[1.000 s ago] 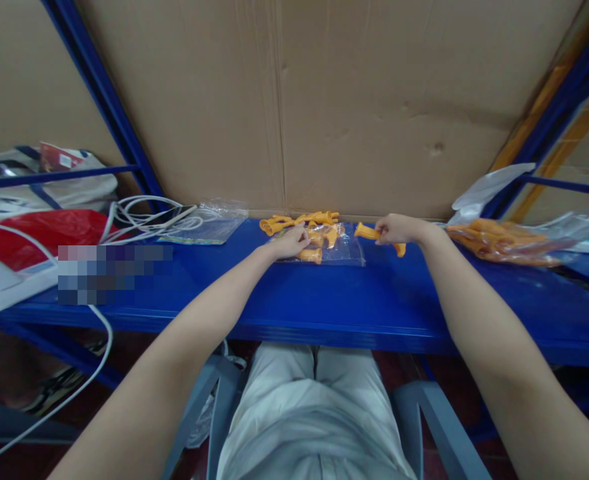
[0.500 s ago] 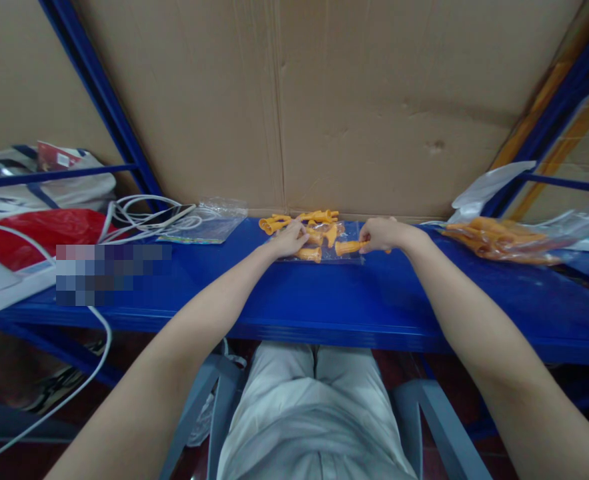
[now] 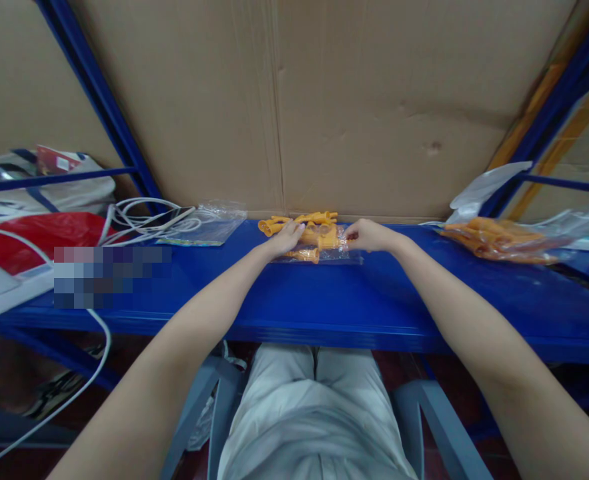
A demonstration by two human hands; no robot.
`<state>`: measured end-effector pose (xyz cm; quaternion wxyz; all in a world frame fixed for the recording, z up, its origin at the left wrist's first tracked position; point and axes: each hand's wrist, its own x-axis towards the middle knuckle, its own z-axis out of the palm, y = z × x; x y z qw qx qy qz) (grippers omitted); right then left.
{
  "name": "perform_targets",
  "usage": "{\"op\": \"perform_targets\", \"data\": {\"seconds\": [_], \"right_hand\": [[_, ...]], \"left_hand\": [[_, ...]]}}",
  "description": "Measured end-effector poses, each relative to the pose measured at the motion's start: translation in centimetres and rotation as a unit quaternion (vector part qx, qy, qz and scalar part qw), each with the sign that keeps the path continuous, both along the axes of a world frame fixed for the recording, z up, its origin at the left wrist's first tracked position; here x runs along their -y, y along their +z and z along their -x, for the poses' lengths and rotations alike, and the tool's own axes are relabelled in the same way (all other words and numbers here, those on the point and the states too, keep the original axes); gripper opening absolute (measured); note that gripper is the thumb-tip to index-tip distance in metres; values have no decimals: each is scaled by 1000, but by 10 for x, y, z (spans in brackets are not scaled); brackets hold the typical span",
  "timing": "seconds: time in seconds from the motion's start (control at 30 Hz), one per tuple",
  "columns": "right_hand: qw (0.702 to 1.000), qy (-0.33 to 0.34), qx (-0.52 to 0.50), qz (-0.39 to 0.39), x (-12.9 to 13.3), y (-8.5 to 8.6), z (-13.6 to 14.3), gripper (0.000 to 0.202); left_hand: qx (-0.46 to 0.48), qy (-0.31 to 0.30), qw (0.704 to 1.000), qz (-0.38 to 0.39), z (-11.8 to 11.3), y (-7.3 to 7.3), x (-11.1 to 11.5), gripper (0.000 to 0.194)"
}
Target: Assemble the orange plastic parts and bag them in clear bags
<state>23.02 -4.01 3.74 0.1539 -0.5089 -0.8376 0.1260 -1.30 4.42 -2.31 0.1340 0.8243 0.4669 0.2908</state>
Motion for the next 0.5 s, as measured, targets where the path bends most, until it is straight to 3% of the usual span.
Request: {"op": "perform_targets", "data": {"seconds": [0.17, 0.3, 0.4, 0.5], "right_hand": [[999, 21, -50, -6, -12, -10, -5, 21], [998, 32, -49, -30, -13, -21, 7, 17], [988, 37, -148, 4, -11, -28, 20, 15], [960, 35, -275, 33, -11, -31, 29, 21]], "left_hand": [[10, 5, 1000, 16, -2, 5, 7, 48], [-2, 19, 999, 27, -3, 7, 12, 47], [0, 17, 1000, 25, -2, 7, 12, 48], [4, 4, 1000, 12, 0, 6, 9, 54]]}}
